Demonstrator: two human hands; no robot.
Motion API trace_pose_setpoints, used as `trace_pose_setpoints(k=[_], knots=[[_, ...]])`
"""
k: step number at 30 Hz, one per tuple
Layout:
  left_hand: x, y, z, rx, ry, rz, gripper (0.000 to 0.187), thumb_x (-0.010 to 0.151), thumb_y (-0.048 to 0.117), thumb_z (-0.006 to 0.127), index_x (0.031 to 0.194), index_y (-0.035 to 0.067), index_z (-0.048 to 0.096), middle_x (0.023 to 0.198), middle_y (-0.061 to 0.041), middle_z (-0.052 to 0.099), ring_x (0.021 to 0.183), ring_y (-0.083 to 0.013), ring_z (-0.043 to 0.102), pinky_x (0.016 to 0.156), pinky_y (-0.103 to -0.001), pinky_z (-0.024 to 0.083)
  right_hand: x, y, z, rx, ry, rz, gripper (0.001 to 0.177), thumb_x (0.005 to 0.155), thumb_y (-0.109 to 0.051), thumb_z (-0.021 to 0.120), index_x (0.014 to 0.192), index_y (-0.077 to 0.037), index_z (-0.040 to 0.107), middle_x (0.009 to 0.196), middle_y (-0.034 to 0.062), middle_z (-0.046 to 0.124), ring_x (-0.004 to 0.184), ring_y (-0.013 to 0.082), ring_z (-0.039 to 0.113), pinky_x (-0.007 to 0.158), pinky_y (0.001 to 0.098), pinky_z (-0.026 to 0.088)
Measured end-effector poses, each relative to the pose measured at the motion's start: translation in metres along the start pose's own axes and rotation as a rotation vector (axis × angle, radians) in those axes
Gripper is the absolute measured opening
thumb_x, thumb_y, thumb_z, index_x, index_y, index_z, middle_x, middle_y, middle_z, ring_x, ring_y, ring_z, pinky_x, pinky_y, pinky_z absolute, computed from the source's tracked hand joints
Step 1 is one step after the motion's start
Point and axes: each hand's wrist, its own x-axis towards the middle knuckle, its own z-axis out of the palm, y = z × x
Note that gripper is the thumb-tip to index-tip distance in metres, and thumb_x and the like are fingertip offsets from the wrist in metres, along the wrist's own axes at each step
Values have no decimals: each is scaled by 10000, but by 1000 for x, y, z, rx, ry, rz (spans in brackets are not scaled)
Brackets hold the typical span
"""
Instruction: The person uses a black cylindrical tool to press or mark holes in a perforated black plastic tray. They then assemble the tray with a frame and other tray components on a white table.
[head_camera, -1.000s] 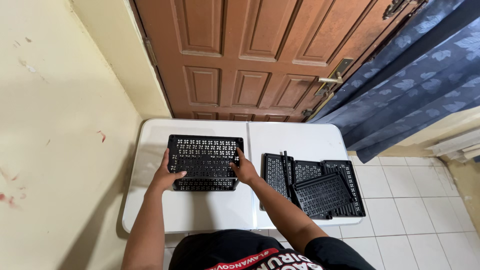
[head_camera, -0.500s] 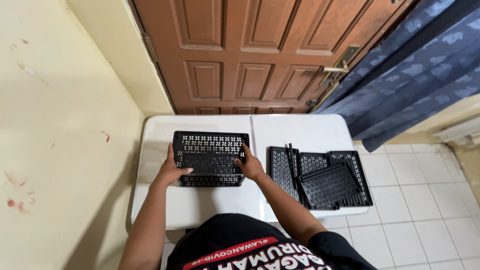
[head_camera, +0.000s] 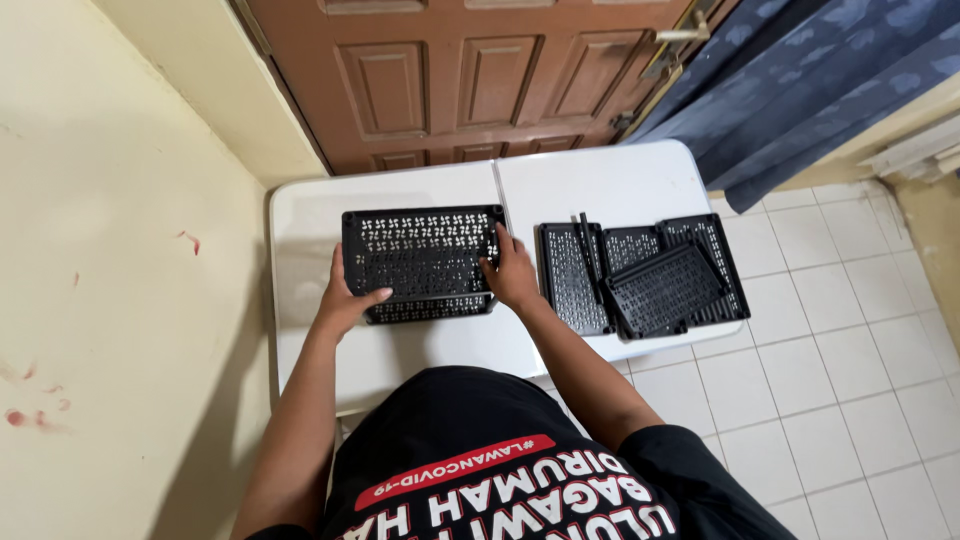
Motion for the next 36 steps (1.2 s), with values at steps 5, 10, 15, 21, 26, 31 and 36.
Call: trace_pose_setpoints(k=[5,10,15,21,26,31,36], knots=[[-14,-24,-1,-243,-17,97,1123,700,229,889,1625,151,257,1475,-127,559,1331,-239,557,1090,-385,482,-17,-40,5,-314,99,-104,772,789,-262,825,1464,-160,465,1520,314,309,1413,486,338,1103,596,303],[-18,-65,11,135,93,-2,450,841,200,806,1241,35,681,1114,-144,767,1016,-240,713,901,-376,542,-17,-52,5,-177,16,3,731,770,-247,838,1428,-186,527,1603,307,200,1414,482,346,1084,535,388],[-5,-45,21,163,235,204,274,969,159,659,1191,-2,668,999,-177,758,904,-270,730,805,-384,545,-3,-32,-2,-87,34,44,648,800,-237,836,1394,-164,588,1604,321,223,1433,484,346,1139,472,393],[-3,53,27,257,217,322,157,959,132,633,1077,45,691,935,-146,760,853,-309,732,757,-408,539,0,-23,-9,39,13,60,579,848,-247,799,1369,-98,593,1607,276,305,1428,434,409,1135,442,413],[-13,111,40,483,146,353,87,937,114,648,999,53,657,856,-144,710,805,-359,695,731,-471,526,-7,-60,-24,337,97,-208,517,950,-245,773,1400,-58,601,1609,243,408,1483,377,455,1178,460,419],[-22,128,67,564,113,603,161,841,87,710,951,34,606,925,-150,699,888,-391,669,740,-491,516,-15,-104,-53,457,-226,-186,665,967,-413,667,1507,-83,461,1509,196,525,1378,326,541,1060,433,516],[-16,121,67,471,1,613,155,882,145,716,961,46,626,920,-154,699,858,-388,673,732,-483,523,-17,-113,-61,437,-222,-153,659,985,-471,622,1495,-72,501,1467,195,586,1326,323,610,1029,436,546]])
